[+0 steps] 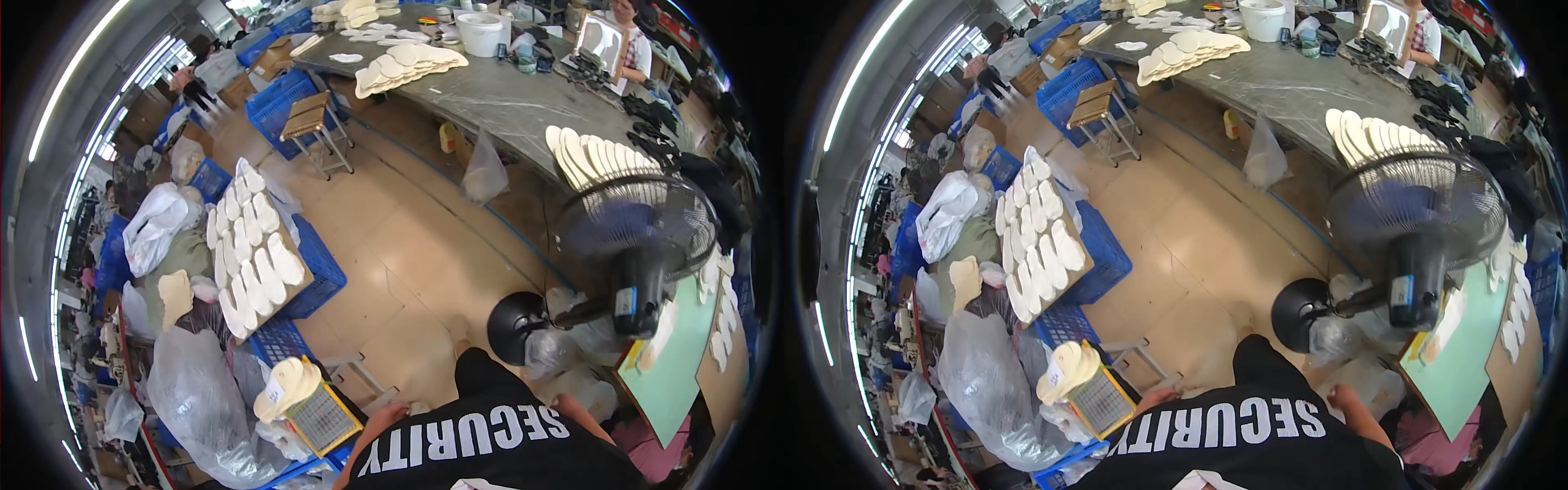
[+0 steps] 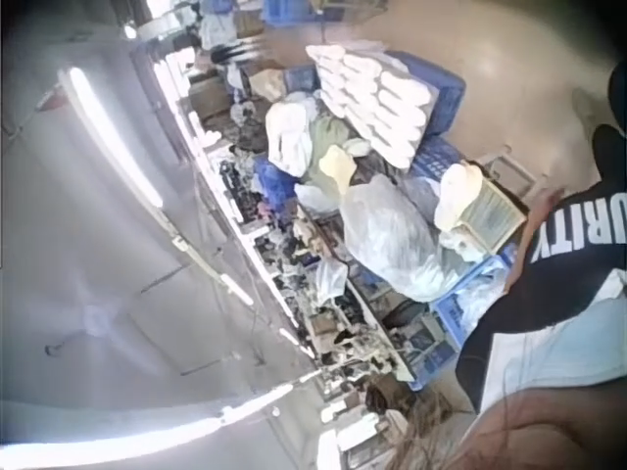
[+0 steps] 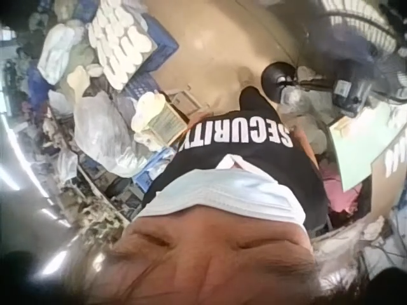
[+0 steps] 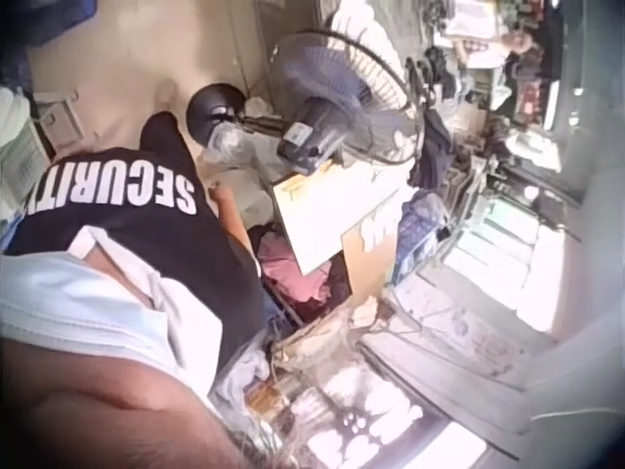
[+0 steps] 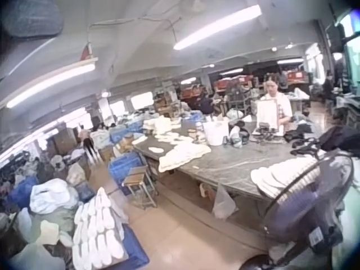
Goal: Inspecting and separating layered shoe insole components on a factory work table.
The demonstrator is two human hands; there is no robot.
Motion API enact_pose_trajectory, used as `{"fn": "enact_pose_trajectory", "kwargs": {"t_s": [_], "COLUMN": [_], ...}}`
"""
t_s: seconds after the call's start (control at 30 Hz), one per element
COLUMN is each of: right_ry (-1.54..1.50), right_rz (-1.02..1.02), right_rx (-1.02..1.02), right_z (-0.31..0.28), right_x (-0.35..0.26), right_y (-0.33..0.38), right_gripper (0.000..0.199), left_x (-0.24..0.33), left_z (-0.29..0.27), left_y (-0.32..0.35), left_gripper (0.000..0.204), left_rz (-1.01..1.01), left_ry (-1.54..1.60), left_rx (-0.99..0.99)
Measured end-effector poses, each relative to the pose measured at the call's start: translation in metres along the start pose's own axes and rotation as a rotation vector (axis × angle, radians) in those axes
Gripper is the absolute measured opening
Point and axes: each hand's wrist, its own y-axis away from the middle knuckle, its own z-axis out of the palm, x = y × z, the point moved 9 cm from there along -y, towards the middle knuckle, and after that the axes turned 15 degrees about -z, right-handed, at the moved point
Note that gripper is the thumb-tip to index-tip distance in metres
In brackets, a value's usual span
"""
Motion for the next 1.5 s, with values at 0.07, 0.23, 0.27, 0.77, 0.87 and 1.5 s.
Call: {"fn": "enact_pose_trajectory", "kwargs": {"t_s": [0.07,0.23,0.27,0.77,0.87,1.5], "right_ry": [-0.043,-0.196,-0.238,-0.516,-0.561,-0.877], "right_rz": [0.03,-0.005,-0.005,0.087,0.107,-0.082], "right_rx": [-0.085,0.029,0.045,0.291,0.385,1.174], "right_z": [-0.001,-0.033,-0.029,-0.176,-0.202,-0.673], "right_x": [-0.006,0.009,0.009,-0.125,-0.156,-0.484], "right_y": [-0.018,-0.111,-0.122,-0.337,-0.383,-0.63], "right_gripper": [0.038,0.036,0.036,0.032,0.031,0.022], "left_x": [0.011,0.043,0.043,-0.038,-0.059,0.329], "left_z": [-0.015,-0.12,-0.143,-0.299,-0.342,-0.778], "left_y": [-0.028,-0.109,-0.12,-0.299,-0.359,-0.662], "left_gripper": [0.024,0.024,0.024,0.026,0.026,0.017], "left_rz": [-0.101,-0.091,-0.095,-0.065,-0.015,0.335], "left_ry": [0.015,-0.098,-0.129,-0.242,-0.258,0.057], "left_rx": [-0.006,0.09,0.099,0.218,0.248,0.244]}}
